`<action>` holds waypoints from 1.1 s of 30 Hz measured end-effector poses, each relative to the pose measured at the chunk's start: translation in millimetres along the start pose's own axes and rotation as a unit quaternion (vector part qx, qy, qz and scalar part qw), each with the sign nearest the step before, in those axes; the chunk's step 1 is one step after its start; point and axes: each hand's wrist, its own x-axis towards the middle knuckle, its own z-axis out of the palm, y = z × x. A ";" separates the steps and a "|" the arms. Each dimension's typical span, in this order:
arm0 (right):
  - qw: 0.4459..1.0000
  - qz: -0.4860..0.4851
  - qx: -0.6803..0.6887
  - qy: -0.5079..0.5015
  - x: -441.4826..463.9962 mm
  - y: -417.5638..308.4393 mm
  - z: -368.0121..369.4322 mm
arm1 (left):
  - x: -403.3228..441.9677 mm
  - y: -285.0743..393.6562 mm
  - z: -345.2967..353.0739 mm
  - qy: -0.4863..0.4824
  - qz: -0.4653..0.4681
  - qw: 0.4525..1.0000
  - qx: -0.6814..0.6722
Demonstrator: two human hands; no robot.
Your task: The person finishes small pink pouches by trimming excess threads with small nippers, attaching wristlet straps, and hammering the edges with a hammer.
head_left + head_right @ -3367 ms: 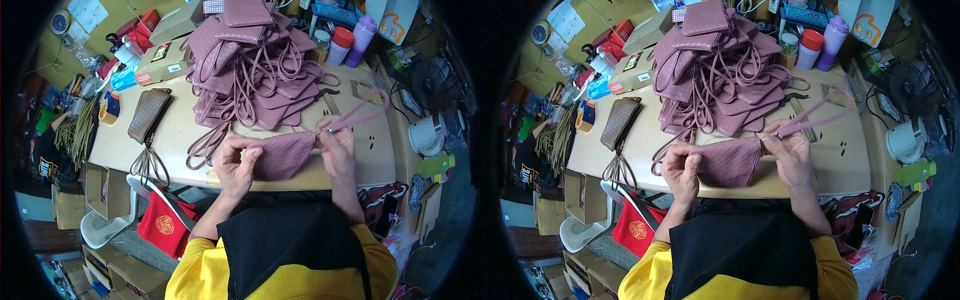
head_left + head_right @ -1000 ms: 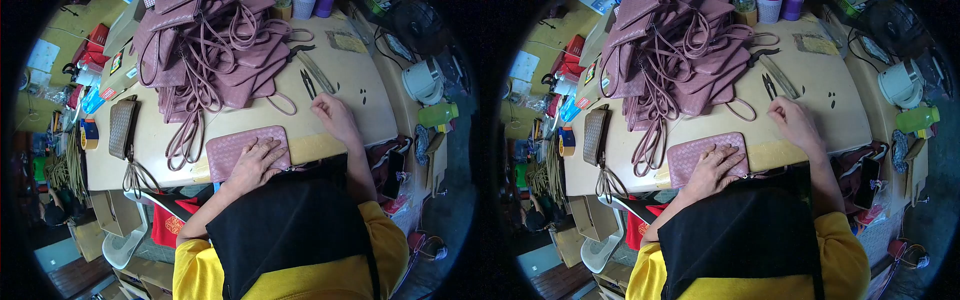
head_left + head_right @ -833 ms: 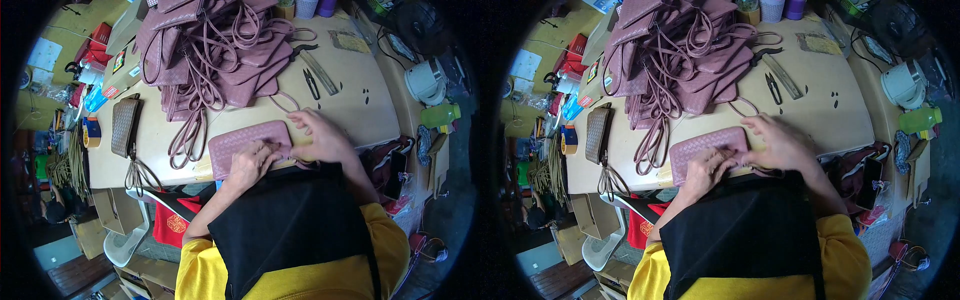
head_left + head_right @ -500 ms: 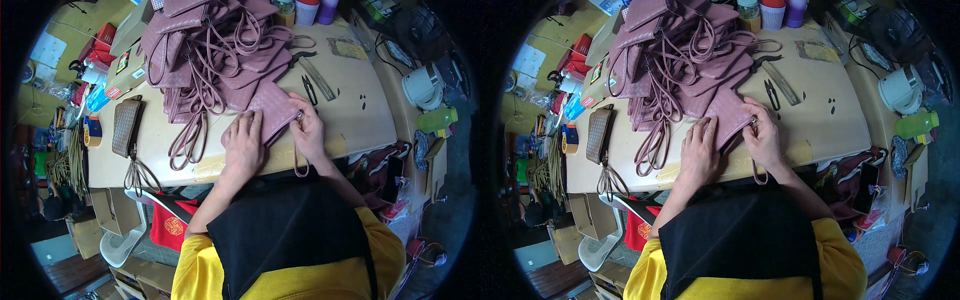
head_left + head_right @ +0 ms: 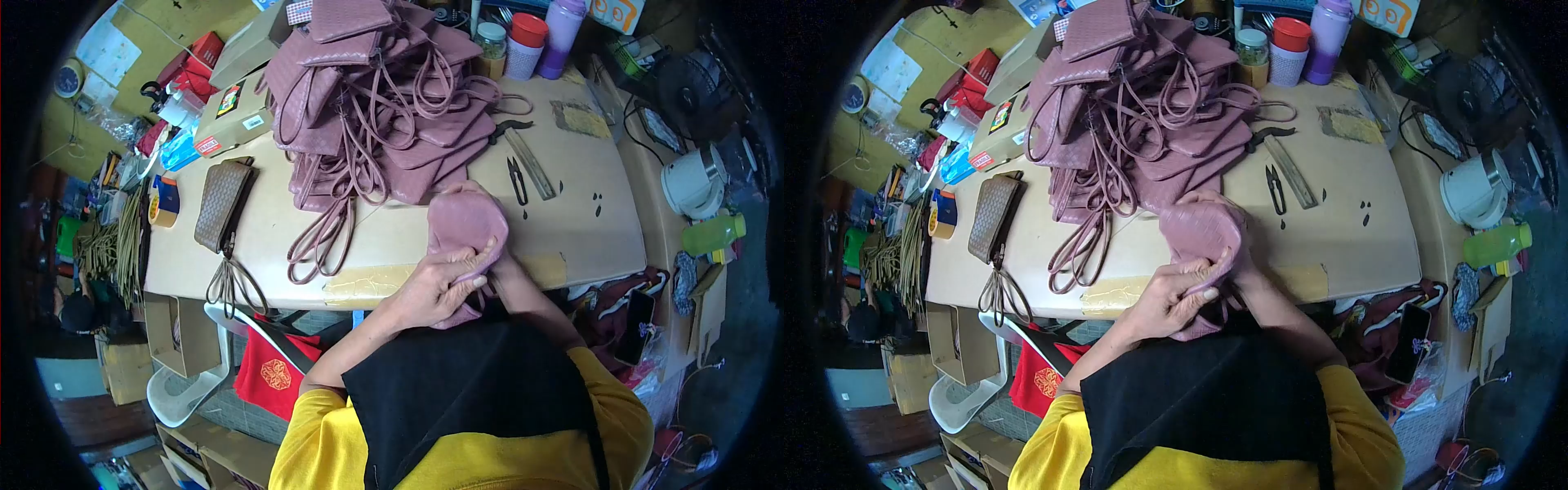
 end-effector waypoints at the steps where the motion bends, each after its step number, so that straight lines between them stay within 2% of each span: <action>1: 0.999 0.019 -0.017 0.018 3.5 -15.9 8.4 | -0.9 1.2 -2.3 -0.013 0.017 0.999 -0.031; 3: 0.999 0.032 -0.033 -0.002 3.5 -46.4 13.6 | -5.1 1.7 -4.3 -0.030 0.014 0.998 -0.058; 5: 0.989 0.063 -0.127 -0.029 0.0 -55.0 7.5 | -5.9 8.3 0.4 -0.019 0.046 0.994 -0.093; 6: 0.980 -0.107 -0.167 -0.032 4.5 -55.3 8.8 | -6.2 13.8 3.6 -0.013 0.046 0.996 -0.081; 7: 0.980 -0.105 -0.163 -0.036 7.8 -56.8 10.6 | -5.4 15.1 2.3 -0.008 0.043 0.996 -0.079; 9: 0.983 -0.030 -0.131 0.126 15.1 -59.4 10.7 | 0.0 15.5 -3.3 -0.021 0.009 0.999 0.038; 10: 0.984 -0.027 -0.127 0.118 21.3 -51.2 2.7 | 4.1 20.2 -5.0 0.009 -0.030 0.994 0.104; 11: 0.970 -0.088 -0.182 0.136 30.0 -37.3 -10.5 | 6.3 15.6 -7.2 0.016 -0.034 0.993 0.108; 12: 0.948 -0.152 -0.236 0.153 37.3 -28.9 -15.4 | 8.7 6.7 -10.2 0.107 -0.002 0.975 0.194; 13: 0.968 -0.117 -0.156 0.155 37.6 -33.2 -3.4 | 10.2 -1.3 -12.3 0.196 0.030 0.940 0.277; 15: 0.980 -0.062 -0.154 0.105 31.5 -39.7 13.6 | 10.2 -12.0 -14.1 0.224 -0.006 0.940 0.257; 17: 0.981 -0.054 -0.159 0.097 25.1 -21.2 10.9 | 10.2 -14.9 -14.6 0.249 -0.037 0.938 0.236; 19: 0.982 -0.045 -0.159 0.088 22.6 -17.7 17.3 | 11.0 -7.3 -17.5 0.222 -0.061 0.946 0.227; 20: 0.988 -0.036 -0.123 0.083 21.0 -19.6 19.8 | 10.1 0.6 -16.2 0.189 -0.111 0.952 0.214; 21: 0.993 -0.026 -0.087 0.080 20.1 -24.2 23.4 | 8.7 -2.0 -11.0 0.172 -0.090 0.958 0.210; 22: 0.989 0.080 -0.003 0.127 20.2 -28.5 27.3 | 6.7 -4.5 -7.0 0.153 -0.089 0.964 0.198; 23: 0.988 0.080 -0.003 0.131 19.3 -27.6 27.7 | 5.4 -5.8 -4.0 0.131 -0.087 0.970 0.185; 25: 0.990 0.021 -0.062 0.125 17.4 -31.6 25.9 | 5.8 -1.2 -0.8 0.125 -0.069 0.972 0.186; 27: 0.983 0.016 -0.123 0.137 20.1 -36.7 23.1 | 9.0 5.0 0.3 0.120 -0.047 0.974 0.184; 30: 0.975 -0.077 -0.186 0.096 26.3 -27.9 19.3 | 11.7 9.1 -4.0 0.118 -0.005 0.974 0.192; 31: 0.974 -0.078 -0.189 0.099 26.3 -28.6 17.0 | 10.2 7.7 -5.4 0.114 -0.022 0.974 0.193; 33: 0.974 -0.037 -0.224 0.005 28.3 -31.9 15.8 | 7.9 6.8 -4.9 0.108 -0.039 0.974 0.196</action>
